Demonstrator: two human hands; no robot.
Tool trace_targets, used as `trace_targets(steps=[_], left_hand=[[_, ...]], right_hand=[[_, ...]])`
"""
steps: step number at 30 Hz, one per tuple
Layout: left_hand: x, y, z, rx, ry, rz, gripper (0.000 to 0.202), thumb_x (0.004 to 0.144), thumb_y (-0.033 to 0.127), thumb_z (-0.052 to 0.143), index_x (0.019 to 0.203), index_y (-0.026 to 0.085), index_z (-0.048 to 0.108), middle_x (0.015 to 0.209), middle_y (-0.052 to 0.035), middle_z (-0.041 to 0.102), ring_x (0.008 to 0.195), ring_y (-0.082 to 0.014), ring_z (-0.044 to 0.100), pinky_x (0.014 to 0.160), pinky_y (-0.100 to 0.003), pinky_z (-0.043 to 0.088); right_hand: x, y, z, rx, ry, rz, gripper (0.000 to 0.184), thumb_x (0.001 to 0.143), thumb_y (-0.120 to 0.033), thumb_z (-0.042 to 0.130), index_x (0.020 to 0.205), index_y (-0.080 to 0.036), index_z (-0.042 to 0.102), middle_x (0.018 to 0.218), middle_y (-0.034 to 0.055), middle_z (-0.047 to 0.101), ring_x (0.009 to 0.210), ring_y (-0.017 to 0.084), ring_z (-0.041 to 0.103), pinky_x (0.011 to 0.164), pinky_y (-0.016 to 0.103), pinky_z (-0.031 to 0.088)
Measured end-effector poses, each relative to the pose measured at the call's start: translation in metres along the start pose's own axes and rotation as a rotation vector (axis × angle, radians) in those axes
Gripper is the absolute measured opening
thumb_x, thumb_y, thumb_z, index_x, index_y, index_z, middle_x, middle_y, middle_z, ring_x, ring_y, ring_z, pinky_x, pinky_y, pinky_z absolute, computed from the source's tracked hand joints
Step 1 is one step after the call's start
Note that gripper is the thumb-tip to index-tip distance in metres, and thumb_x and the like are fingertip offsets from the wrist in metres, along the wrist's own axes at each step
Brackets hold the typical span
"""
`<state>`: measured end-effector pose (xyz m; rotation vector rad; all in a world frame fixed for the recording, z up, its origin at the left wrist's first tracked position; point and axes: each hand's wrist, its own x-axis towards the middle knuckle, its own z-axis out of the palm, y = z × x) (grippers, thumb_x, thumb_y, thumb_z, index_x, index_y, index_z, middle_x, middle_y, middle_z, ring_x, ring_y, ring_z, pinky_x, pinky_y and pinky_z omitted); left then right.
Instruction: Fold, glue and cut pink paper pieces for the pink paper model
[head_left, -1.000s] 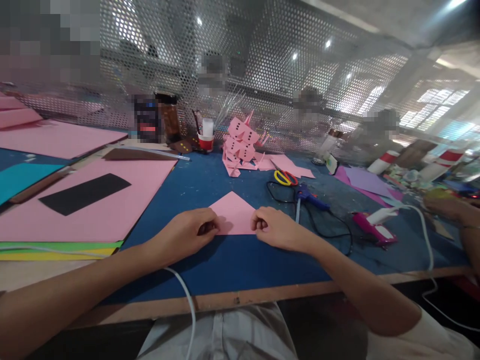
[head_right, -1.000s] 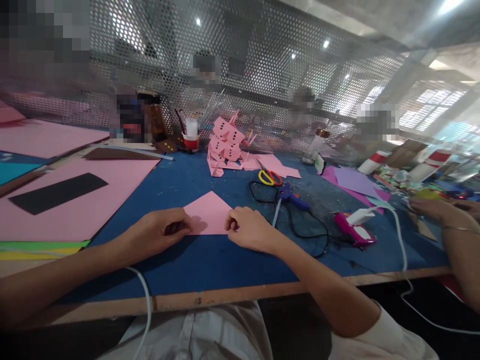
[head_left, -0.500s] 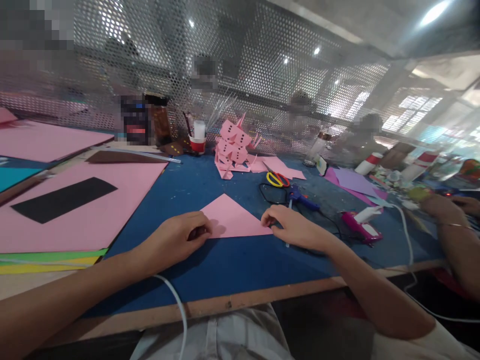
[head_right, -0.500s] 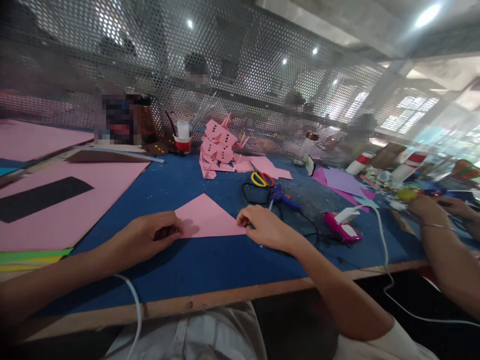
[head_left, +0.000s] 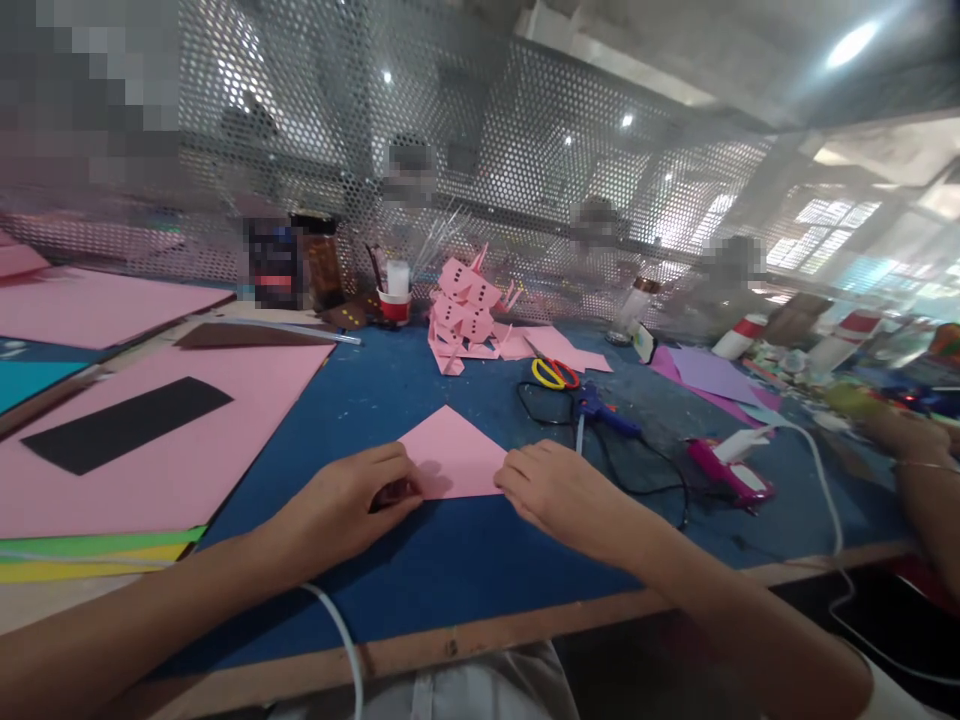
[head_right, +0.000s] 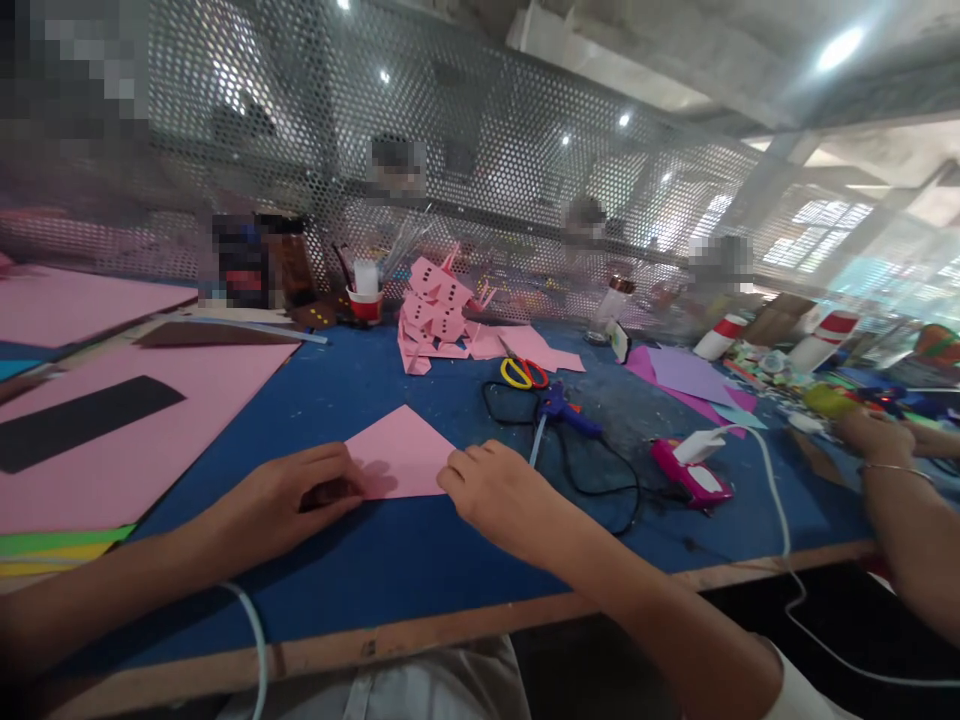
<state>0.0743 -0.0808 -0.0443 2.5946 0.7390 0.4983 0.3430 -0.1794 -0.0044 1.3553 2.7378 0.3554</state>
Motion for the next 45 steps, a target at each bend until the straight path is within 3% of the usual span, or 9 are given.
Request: trace_targets(steps=[4, 9, 16, 23, 36, 45], left_hand=[[-0.001, 0.000, 0.001, 0.051, 0.012, 0.036, 0.017, 0.095, 0.028, 0.051, 0.089, 0.019, 0.064, 0.083, -0.0023, 0.060, 0.072, -0.0143, 0.055, 0.064, -0.025, 0.040], [-0.002, 0.002, 0.001, 0.147, 0.042, 0.115, 0.019, 0.097, 0.023, 0.047, 0.085, 0.019, 0.061, 0.081, -0.0025, 0.059, 0.073, -0.0148, 0.056, 0.066, -0.025, 0.040], [0.000, 0.004, 0.001, 0.197, 0.062, 0.137, 0.020, 0.097, 0.020, 0.045, 0.082, 0.018, 0.058, 0.078, -0.0019, 0.058, 0.071, -0.0146, 0.053, 0.066, -0.026, 0.038], [-0.003, -0.002, -0.006, 0.132, 0.009, 0.098, 0.014, 0.096, 0.027, 0.053, 0.090, 0.019, 0.063, 0.087, -0.0043, 0.061, 0.082, -0.0175, 0.054, 0.073, -0.029, 0.040], [-0.003, -0.003, -0.009, 0.087, 0.013, 0.061, 0.023, 0.098, 0.032, 0.051, 0.086, 0.019, 0.064, 0.087, -0.0041, 0.064, 0.085, -0.0176, 0.058, 0.076, -0.028, 0.042], [-0.003, -0.010, -0.025, 0.103, -0.133, 0.044, 0.014, 0.093, 0.021, 0.050, 0.090, 0.021, 0.063, 0.088, -0.0018, 0.062, 0.077, -0.0144, 0.057, 0.070, -0.024, 0.040]], right_hand=[[0.003, -0.001, -0.001, -0.030, 0.019, -0.002, 0.010, 0.095, -0.011, 0.050, 0.097, -0.018, 0.056, 0.092, 0.0051, 0.061, 0.083, 0.021, 0.053, 0.070, 0.036, 0.033], [0.011, -0.006, -0.003, 0.009, 0.072, 0.003, 0.008, 0.098, -0.020, 0.050, 0.096, -0.018, 0.058, 0.093, 0.0067, 0.061, 0.086, 0.022, 0.054, 0.073, 0.036, 0.034], [0.031, -0.005, 0.018, 0.068, 0.148, -0.034, 0.014, 0.101, -0.021, 0.047, 0.099, -0.017, 0.060, 0.094, 0.0055, 0.064, 0.086, 0.020, 0.054, 0.070, 0.035, 0.031], [0.027, -0.002, 0.027, 0.163, 0.198, 0.017, 0.018, 0.102, -0.024, 0.046, 0.098, -0.017, 0.062, 0.095, 0.0053, 0.065, 0.088, 0.019, 0.056, 0.073, 0.034, 0.033], [0.018, -0.001, 0.024, 0.253, 0.150, 0.048, 0.014, 0.099, -0.024, 0.050, 0.098, -0.017, 0.062, 0.098, 0.0066, 0.064, 0.088, 0.019, 0.056, 0.076, 0.032, 0.039], [0.018, 0.004, 0.013, 0.365, 0.107, 0.119, 0.010, 0.092, -0.014, 0.054, 0.091, -0.018, 0.063, 0.091, 0.0033, 0.064, 0.083, 0.016, 0.056, 0.072, 0.028, 0.038]])
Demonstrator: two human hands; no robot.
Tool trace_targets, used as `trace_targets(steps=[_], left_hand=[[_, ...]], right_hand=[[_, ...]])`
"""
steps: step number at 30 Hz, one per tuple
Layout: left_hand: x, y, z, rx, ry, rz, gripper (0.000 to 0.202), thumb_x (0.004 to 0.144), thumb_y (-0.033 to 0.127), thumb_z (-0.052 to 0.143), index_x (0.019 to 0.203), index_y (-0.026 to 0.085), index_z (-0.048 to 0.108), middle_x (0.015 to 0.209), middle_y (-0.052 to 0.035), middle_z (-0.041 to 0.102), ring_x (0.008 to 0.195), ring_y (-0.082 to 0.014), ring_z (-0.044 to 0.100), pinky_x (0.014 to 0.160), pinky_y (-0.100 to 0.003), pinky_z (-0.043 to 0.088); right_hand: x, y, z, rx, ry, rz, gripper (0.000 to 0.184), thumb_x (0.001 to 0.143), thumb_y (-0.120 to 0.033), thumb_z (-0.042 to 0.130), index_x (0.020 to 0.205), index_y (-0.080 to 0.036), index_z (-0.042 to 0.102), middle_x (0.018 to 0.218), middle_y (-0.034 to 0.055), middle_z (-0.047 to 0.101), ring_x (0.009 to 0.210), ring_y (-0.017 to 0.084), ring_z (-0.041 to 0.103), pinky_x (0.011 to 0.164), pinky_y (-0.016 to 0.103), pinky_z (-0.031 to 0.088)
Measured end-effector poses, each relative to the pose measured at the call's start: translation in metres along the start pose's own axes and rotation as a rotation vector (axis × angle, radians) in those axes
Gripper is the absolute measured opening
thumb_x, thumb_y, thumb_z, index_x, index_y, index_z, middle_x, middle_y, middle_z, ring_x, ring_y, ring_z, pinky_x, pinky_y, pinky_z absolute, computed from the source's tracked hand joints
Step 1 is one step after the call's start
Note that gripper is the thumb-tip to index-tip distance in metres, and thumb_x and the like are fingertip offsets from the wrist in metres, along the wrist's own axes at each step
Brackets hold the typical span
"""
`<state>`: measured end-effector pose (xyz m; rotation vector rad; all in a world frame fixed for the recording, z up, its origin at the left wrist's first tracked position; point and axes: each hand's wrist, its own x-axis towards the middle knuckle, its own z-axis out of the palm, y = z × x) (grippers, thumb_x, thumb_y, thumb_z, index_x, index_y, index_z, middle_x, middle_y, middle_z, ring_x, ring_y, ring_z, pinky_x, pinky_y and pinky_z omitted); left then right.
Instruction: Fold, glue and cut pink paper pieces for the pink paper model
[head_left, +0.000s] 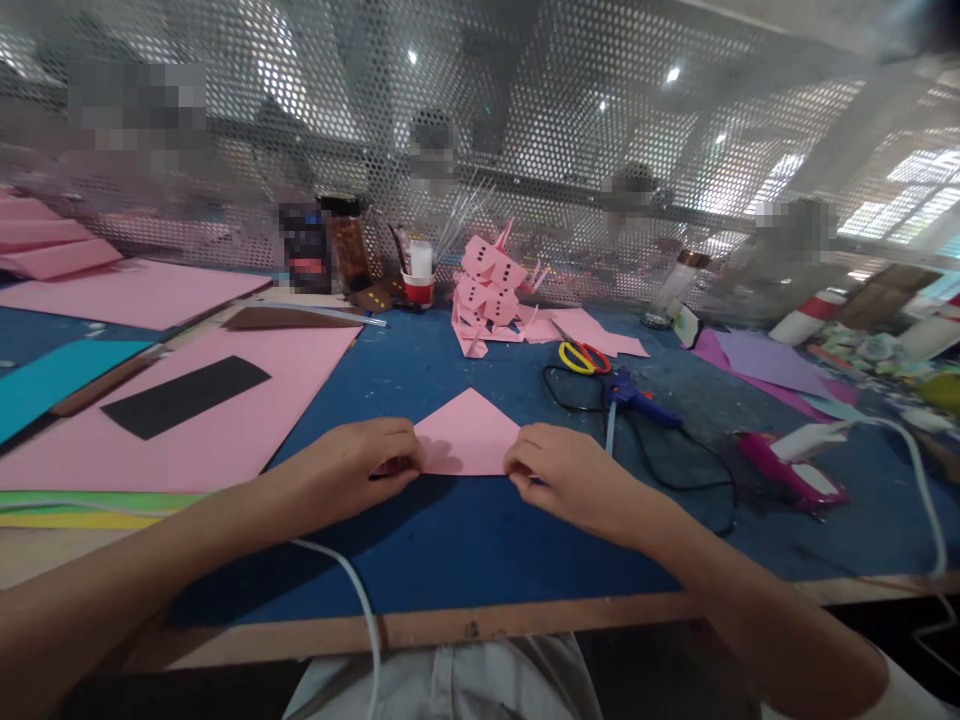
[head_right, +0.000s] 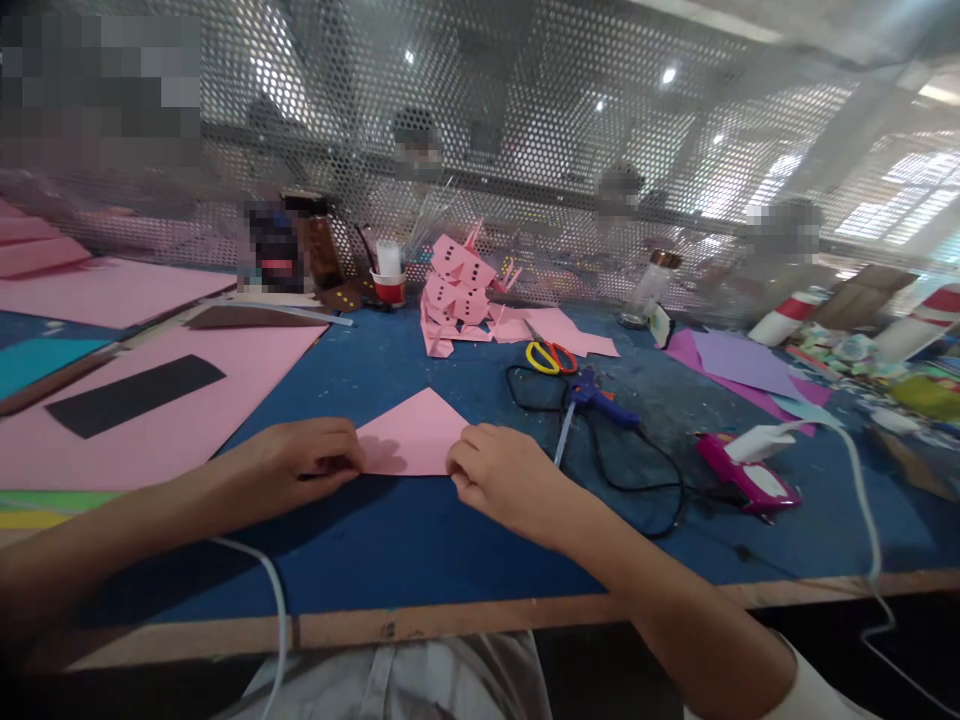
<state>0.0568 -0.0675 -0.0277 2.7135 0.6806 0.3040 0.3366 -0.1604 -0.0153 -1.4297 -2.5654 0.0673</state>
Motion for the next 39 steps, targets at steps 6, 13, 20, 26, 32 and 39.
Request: trace_targets(steps=[6, 13, 20, 26, 32, 39], left_hand=[[-0.002, -0.005, -0.012, -0.017, -0.005, -0.050, 0.011, 0.085, 0.021, 0.055, 0.082, 0.021, 0.066, 0.078, -0.0001, 0.063, 0.067, -0.0137, 0.055, 0.062, -0.023, 0.039], [-0.001, -0.019, -0.020, -0.114, -0.080, -0.130, 0.010, 0.083, 0.026, 0.060, 0.080, 0.023, 0.069, 0.076, 0.0010, 0.067, 0.066, -0.0141, 0.058, 0.060, -0.023, 0.040], [-0.001, -0.029, -0.015, -0.150, -0.083, -0.187, 0.011, 0.084, 0.032, 0.062, 0.078, 0.025, 0.068, 0.076, 0.0012, 0.070, 0.068, -0.0167, 0.061, 0.060, -0.024, 0.040], [-0.002, -0.028, -0.016, -0.157, -0.098, -0.224, 0.012, 0.084, 0.033, 0.061, 0.081, 0.025, 0.069, 0.077, 0.0011, 0.071, 0.069, -0.0170, 0.062, 0.061, -0.024, 0.041], [0.000, -0.028, -0.018, -0.140, -0.159, -0.260, 0.020, 0.085, 0.040, 0.059, 0.084, 0.023, 0.069, 0.080, -0.0001, 0.072, 0.073, -0.0186, 0.062, 0.064, -0.025, 0.041], [-0.001, -0.024, -0.025, -0.117, -0.191, -0.294, 0.016, 0.085, 0.035, 0.058, 0.082, 0.023, 0.068, 0.077, 0.0012, 0.070, 0.071, -0.0172, 0.061, 0.063, -0.025, 0.040]], right_hand=[[-0.007, 0.005, -0.012, 0.073, -0.060, 0.065, 0.014, 0.086, -0.009, 0.056, 0.091, -0.020, 0.063, 0.090, 0.0017, 0.064, 0.082, 0.014, 0.057, 0.071, 0.026, 0.038], [-0.016, 0.016, -0.020, 0.098, -0.088, 0.136, 0.012, 0.088, -0.012, 0.056, 0.088, -0.021, 0.064, 0.090, 0.0010, 0.065, 0.084, 0.016, 0.059, 0.073, 0.026, 0.040], [-0.023, 0.025, -0.025, 0.190, -0.113, 0.195, 0.012, 0.096, -0.022, 0.055, 0.093, -0.021, 0.066, 0.095, 0.0014, 0.068, 0.087, 0.016, 0.062, 0.079, 0.027, 0.043], [-0.023, 0.032, -0.021, 0.223, -0.095, 0.241, 0.011, 0.095, -0.027, 0.059, 0.093, -0.022, 0.068, 0.093, 0.0008, 0.068, 0.086, 0.016, 0.061, 0.076, 0.027, 0.042], [-0.021, 0.035, -0.021, 0.250, -0.121, 0.300, 0.011, 0.093, -0.030, 0.061, 0.091, -0.021, 0.067, 0.091, -0.0004, 0.068, 0.082, 0.015, 0.060, 0.071, 0.026, 0.039], [-0.020, 0.036, -0.020, 0.292, -0.134, 0.322, 0.011, 0.093, -0.030, 0.061, 0.090, -0.021, 0.066, 0.089, -0.0008, 0.067, 0.081, 0.014, 0.059, 0.070, 0.025, 0.038]])
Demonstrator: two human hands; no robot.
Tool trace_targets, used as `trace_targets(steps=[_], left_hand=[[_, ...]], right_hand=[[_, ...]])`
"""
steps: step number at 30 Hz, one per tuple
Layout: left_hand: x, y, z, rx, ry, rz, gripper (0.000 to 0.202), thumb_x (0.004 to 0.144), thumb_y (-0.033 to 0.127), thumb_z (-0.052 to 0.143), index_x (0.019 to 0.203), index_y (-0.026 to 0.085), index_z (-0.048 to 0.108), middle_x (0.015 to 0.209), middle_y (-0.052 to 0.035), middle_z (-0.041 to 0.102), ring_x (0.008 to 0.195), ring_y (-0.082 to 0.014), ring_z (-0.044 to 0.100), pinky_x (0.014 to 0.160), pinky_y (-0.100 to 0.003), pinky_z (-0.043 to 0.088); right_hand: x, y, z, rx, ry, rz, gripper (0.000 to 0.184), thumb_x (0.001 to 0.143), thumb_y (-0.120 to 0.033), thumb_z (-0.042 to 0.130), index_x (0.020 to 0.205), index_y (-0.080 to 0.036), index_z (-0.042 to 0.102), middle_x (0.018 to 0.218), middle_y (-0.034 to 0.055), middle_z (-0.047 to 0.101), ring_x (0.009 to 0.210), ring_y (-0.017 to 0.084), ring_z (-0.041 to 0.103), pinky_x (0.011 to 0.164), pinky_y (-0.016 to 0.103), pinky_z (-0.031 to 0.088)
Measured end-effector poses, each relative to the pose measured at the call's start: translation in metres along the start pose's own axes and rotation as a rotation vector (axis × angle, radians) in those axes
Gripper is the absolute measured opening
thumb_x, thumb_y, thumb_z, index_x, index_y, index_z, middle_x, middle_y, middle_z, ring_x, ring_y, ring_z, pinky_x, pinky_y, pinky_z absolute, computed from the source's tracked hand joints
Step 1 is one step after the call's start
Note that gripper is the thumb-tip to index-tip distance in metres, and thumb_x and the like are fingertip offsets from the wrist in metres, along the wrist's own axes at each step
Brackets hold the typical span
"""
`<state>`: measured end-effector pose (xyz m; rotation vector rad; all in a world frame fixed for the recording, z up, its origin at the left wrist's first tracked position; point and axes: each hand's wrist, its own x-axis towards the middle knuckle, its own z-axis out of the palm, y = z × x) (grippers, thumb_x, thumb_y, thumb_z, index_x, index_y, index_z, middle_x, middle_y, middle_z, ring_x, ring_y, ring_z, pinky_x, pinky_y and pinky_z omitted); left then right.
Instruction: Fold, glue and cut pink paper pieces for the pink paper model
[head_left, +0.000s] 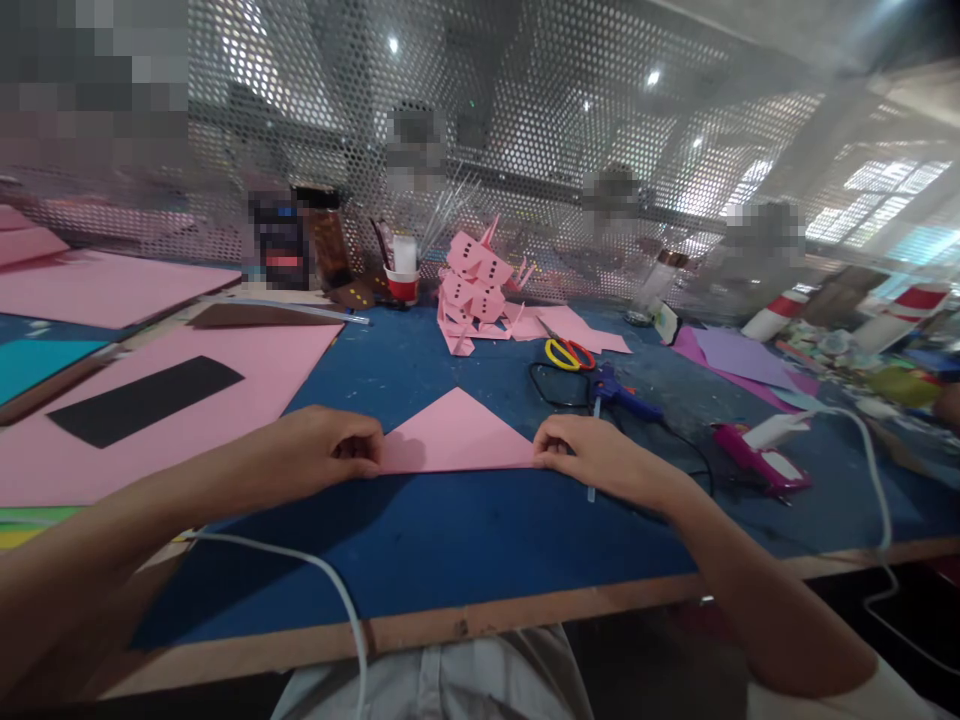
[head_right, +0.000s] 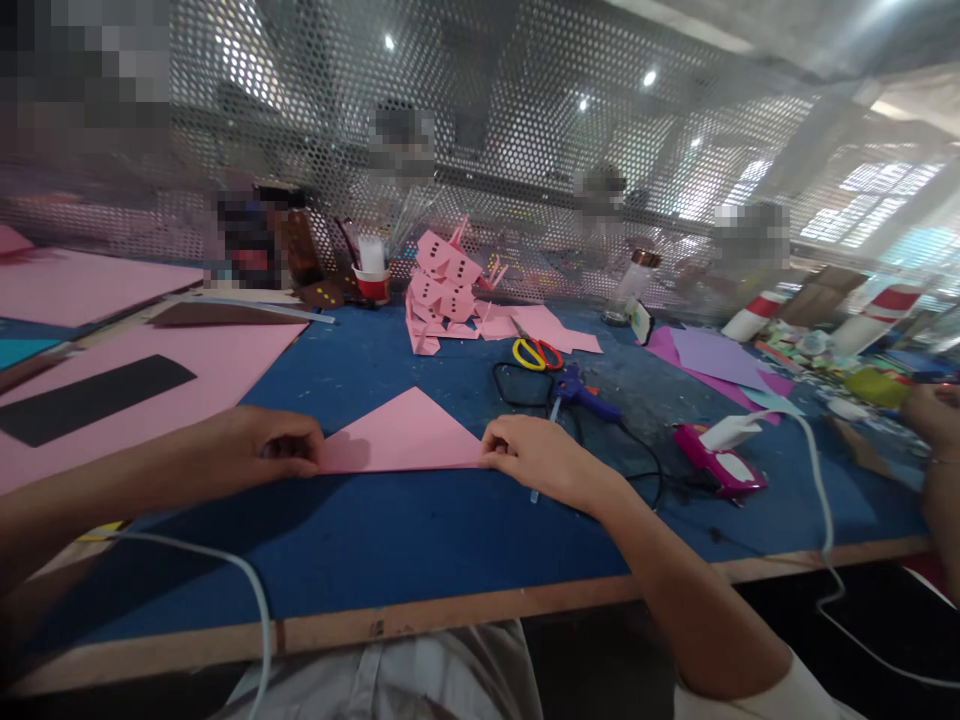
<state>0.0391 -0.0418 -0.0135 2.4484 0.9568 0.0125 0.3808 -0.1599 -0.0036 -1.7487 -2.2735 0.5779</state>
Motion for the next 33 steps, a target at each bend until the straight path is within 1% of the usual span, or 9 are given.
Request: trace_targets(steps=[7, 11, 17, 23, 26, 29, 33], left_hand=[[-0.004, 0.003, -0.007, 0.011, -0.021, -0.019, 0.016, 0.084, 0.035, 0.058, 0.081, 0.022, 0.067, 0.075, 0.0019, 0.069, 0.069, -0.0158, 0.059, 0.062, -0.023, 0.038], [-0.004, 0.002, -0.007, 0.003, -0.013, -0.034, 0.015, 0.083, 0.035, 0.058, 0.080, 0.023, 0.067, 0.074, 0.0024, 0.069, 0.069, -0.0158, 0.060, 0.062, -0.023, 0.038], [-0.003, 0.004, -0.007, 0.008, 0.010, -0.086, 0.017, 0.079, 0.038, 0.060, 0.078, 0.023, 0.068, 0.072, 0.0018, 0.068, 0.068, -0.0168, 0.060, 0.060, -0.024, 0.036], [-0.003, 0.010, -0.012, 0.003, -0.033, -0.124, 0.020, 0.080, 0.041, 0.060, 0.078, 0.022, 0.067, 0.072, 0.0015, 0.068, 0.068, -0.0173, 0.059, 0.058, -0.024, 0.035], [-0.003, 0.009, -0.013, -0.008, -0.043, -0.131, 0.021, 0.079, 0.042, 0.061, 0.078, 0.022, 0.067, 0.072, 0.0013, 0.068, 0.069, -0.0177, 0.060, 0.059, -0.024, 0.036], [-0.004, 0.005, -0.014, -0.012, -0.060, -0.110, 0.021, 0.081, 0.043, 0.060, 0.080, 0.023, 0.068, 0.076, 0.0017, 0.070, 0.071, -0.0174, 0.061, 0.061, -0.024, 0.037], [-0.005, 0.002, -0.016, -0.005, -0.061, -0.115, 0.023, 0.079, 0.044, 0.061, 0.081, 0.023, 0.068, 0.076, 0.0011, 0.070, 0.071, -0.0176, 0.061, 0.059, -0.024, 0.036]], right_hand=[[0.000, 0.004, 0.002, 0.024, -0.003, 0.004, 0.013, 0.093, -0.032, 0.059, 0.091, -0.021, 0.067, 0.090, -0.0003, 0.067, 0.081, 0.015, 0.059, 0.070, 0.025, 0.039], [0.001, 0.004, 0.002, 0.031, -0.005, 0.014, 0.014, 0.092, -0.034, 0.059, 0.091, -0.022, 0.067, 0.090, 0.0000, 0.067, 0.081, 0.015, 0.060, 0.070, 0.026, 0.039], [0.001, 0.003, 0.002, 0.027, -0.009, 0.026, 0.015, 0.092, -0.035, 0.059, 0.091, -0.022, 0.067, 0.089, -0.0005, 0.067, 0.080, 0.015, 0.060, 0.069, 0.026, 0.039], [0.002, 0.003, 0.001, 0.031, -0.025, 0.065, 0.014, 0.091, -0.035, 0.060, 0.089, -0.022, 0.064, 0.086, -0.0011, 0.067, 0.075, 0.014, 0.059, 0.065, 0.025, 0.038], [0.002, 0.004, 0.001, 0.035, -0.027, 0.072, 0.015, 0.090, -0.036, 0.060, 0.088, -0.022, 0.064, 0.085, -0.0011, 0.067, 0.075, 0.014, 0.059, 0.065, 0.025, 0.038], [0.002, 0.004, 0.001, 0.038, -0.024, 0.067, 0.015, 0.091, -0.036, 0.060, 0.088, -0.022, 0.064, 0.085, -0.0012, 0.067, 0.075, 0.014, 0.058, 0.066, 0.025, 0.038], [0.002, 0.004, 0.001, 0.042, -0.028, 0.074, 0.016, 0.091, -0.037, 0.060, 0.088, -0.021, 0.064, 0.084, -0.0016, 0.066, 0.074, 0.013, 0.058, 0.065, 0.025, 0.038]])
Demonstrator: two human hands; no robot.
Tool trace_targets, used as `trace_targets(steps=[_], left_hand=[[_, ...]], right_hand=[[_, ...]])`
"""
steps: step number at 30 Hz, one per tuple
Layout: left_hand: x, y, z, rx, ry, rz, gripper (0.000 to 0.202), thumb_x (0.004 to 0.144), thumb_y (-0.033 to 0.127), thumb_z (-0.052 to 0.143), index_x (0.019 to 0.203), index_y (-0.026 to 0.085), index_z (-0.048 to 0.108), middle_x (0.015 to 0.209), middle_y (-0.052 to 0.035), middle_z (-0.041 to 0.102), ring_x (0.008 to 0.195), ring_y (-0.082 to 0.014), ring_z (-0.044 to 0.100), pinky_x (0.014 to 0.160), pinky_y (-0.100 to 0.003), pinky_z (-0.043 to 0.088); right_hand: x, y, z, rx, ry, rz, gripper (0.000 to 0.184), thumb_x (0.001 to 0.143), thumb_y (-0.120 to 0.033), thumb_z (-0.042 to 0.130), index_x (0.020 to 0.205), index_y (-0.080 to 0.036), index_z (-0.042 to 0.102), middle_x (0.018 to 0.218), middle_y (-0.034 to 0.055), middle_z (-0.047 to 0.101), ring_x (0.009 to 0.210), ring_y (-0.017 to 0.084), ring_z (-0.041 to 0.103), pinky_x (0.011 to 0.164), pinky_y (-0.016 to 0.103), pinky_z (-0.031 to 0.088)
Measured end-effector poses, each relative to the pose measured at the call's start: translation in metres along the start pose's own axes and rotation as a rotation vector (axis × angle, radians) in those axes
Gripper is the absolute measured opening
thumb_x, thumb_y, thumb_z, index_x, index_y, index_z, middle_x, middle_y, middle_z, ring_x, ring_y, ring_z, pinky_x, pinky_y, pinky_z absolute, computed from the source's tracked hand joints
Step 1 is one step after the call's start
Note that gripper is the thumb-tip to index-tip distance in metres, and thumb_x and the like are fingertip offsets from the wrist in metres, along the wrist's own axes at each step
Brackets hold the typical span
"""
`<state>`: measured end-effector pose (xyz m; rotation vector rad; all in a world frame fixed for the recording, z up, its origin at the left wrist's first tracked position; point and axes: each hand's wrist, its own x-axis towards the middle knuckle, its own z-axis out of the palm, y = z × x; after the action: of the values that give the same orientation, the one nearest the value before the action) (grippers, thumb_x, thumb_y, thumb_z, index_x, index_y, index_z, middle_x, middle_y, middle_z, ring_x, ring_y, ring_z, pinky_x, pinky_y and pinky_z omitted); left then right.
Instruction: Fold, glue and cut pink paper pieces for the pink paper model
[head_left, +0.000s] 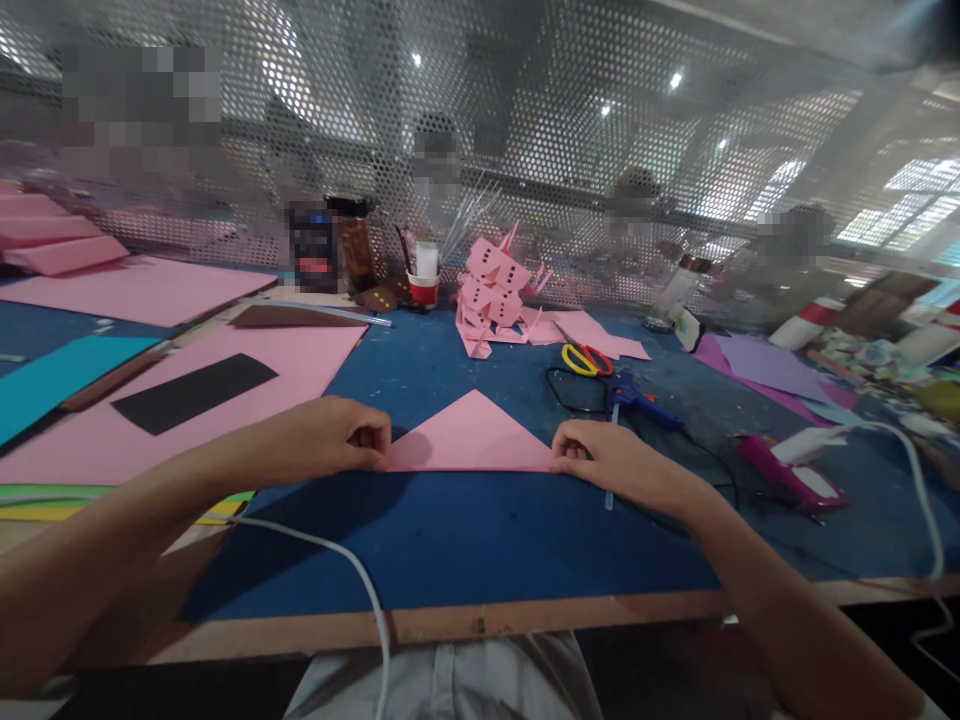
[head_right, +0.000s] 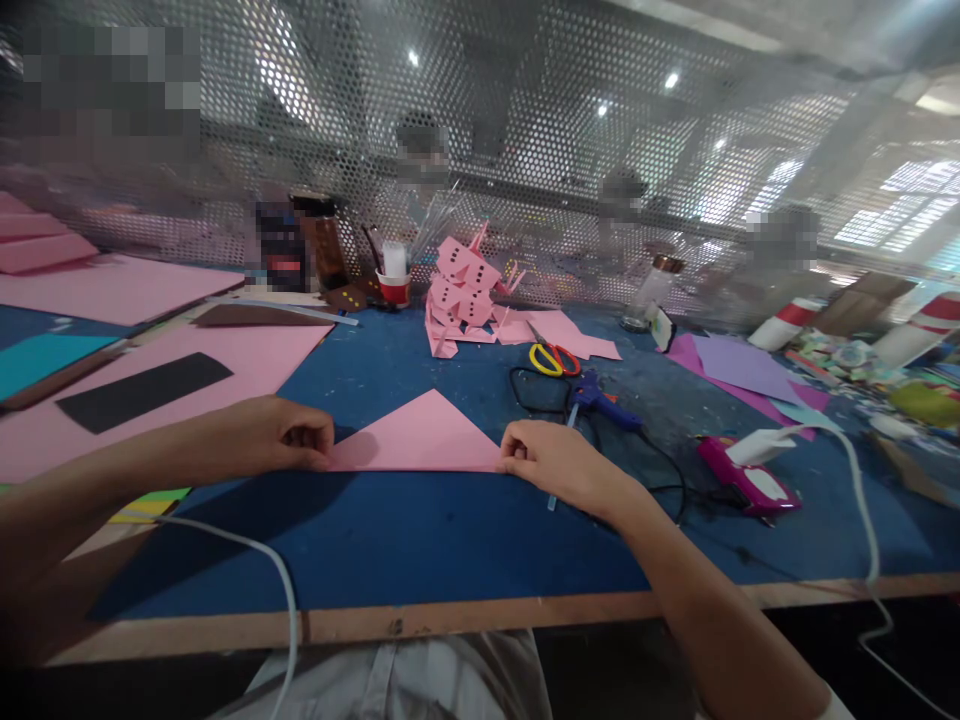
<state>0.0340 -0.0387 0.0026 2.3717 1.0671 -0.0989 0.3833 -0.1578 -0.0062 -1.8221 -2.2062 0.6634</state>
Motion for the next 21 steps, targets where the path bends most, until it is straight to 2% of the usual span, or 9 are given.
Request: trace_targets(steps=[5, 13, 21], left_hand=[[-0.0018, 0.0049, -0.0032, 0.012, 0.017, -0.036, 0.024, 0.076, 0.046, 0.063, 0.079, 0.022, 0.068, 0.072, 0.0014, 0.068, 0.067, -0.0172, 0.060, 0.057, -0.024, 0.035], [-0.0020, 0.0030, -0.0028, -0.035, 0.005, -0.014, 0.020, 0.077, 0.042, 0.062, 0.077, 0.022, 0.067, 0.072, 0.0007, 0.068, 0.069, -0.0180, 0.060, 0.058, -0.024, 0.036], [-0.0009, 0.0020, -0.0048, -0.035, -0.038, -0.003, 0.022, 0.078, 0.044, 0.064, 0.079, 0.022, 0.067, 0.067, 0.0017, 0.061, 0.064, -0.0161, 0.054, 0.056, -0.025, 0.033]], right_hand=[[0.0001, -0.0002, 0.0001, -0.010, 0.005, -0.005, 0.016, 0.091, -0.036, 0.060, 0.089, -0.021, 0.064, 0.084, -0.0010, 0.066, 0.075, 0.014, 0.058, 0.065, 0.025, 0.038], [0.0006, -0.0018, 0.0005, -0.011, 0.001, 0.005, 0.015, 0.091, -0.035, 0.060, 0.089, -0.021, 0.063, 0.085, 0.0002, 0.067, 0.075, 0.015, 0.059, 0.065, 0.026, 0.039], [0.0012, -0.0048, -0.0015, -0.036, -0.003, 0.007, 0.015, 0.090, -0.035, 0.062, 0.086, -0.021, 0.064, 0.084, -0.0005, 0.067, 0.075, 0.014, 0.059, 0.064, 0.025, 0.038]])
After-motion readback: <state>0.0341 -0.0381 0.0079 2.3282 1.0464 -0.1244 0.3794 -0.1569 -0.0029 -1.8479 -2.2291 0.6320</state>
